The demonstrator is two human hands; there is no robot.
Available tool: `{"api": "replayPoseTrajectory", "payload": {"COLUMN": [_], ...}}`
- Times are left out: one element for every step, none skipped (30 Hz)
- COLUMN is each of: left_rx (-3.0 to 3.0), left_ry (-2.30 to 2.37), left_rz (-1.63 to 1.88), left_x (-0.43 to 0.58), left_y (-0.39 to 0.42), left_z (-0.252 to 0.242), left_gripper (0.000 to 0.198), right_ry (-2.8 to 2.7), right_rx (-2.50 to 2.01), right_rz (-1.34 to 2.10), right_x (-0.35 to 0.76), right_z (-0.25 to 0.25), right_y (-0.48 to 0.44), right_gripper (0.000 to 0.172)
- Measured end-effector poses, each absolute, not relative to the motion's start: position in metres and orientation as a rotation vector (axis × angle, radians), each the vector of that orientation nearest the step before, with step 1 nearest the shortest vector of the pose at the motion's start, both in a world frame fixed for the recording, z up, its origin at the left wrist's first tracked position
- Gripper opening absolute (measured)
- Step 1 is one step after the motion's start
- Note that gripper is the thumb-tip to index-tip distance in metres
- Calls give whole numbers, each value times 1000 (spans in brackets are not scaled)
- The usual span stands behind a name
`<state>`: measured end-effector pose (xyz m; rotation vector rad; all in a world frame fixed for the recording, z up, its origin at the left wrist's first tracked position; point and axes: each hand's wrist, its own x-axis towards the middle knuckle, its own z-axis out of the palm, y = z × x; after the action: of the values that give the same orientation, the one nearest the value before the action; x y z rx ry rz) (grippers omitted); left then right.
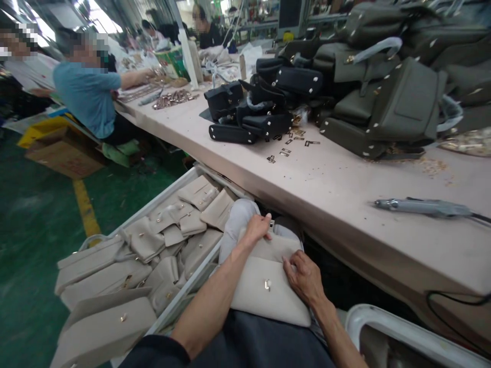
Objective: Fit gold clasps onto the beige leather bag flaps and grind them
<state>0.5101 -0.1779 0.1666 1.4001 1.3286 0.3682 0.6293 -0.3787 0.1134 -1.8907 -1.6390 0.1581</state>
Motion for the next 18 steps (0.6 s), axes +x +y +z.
{"api": "replayPoseTrajectory", "payload": {"left_rx": [1367,1333,1298,1257,1217,1180,1150,1127,1112,1101,1094,1090,1088,1088,1090,1095,1103,1115], "left_ry": [1319,1310,1299,1285,1269,1251,1233,1216,1204,1195,1189,1186,1185,1183,1182,1180,1177,1175], "left_rz": [357,351,347,346,346,348,351,358,369,382,395,408,419,427,433,437,440,440], "left_x": [512,513,514,514,514,515,515,515,516,516,516,516,515,515,514,513,512,512], "left_y": [-179,-180,-182,-183,-184,-184,-184,-184,-184,-184,-184,-184,-185,-186,-187,-188,-189,-190], "left_z": [164,162,161,162,163,164,166,168,170,172,173,173,173,173,173,172,171,170], "left_gripper": [41,38,38,39,41,43,41,34,25,17,15,18,22,25,27,27,26,23], "right_ry": [-1636,-1631,-1627,-1624,-1622,-1623,-1625,-1629,-1634,-1639,-1642,-1645,-1644,-1643,-1638,-1631,-1626,-1623], "right_rx": [-1889,-1888,-1888,-1888,-1889,-1890,-1890,-1889,-1887,-1885,-1883,-1883,-1884,-1885,-1887,-1887,-1885,-1882], "right_rz": [152,144,135,126,116,110,105,105,106,109,114,119,123,126,126,126,123,119], "right_x": [629,630,630,630,630,630,630,630,630,630,630,630,630,630,630,630,630,630], "right_z": [114,114,115,115,115,115,115,114,114,113,113,112,112,112,111,112,112,112], "right_y": [-380,-381,-381,-382,-382,-383,-382,-382,-382,-381,-381,-381,-381,-381,-381,-382,-382,-383], "right_gripper": [35,34,34,34,34,34,34,34,34,34,35,35,34,34,34,34,33,33]}}
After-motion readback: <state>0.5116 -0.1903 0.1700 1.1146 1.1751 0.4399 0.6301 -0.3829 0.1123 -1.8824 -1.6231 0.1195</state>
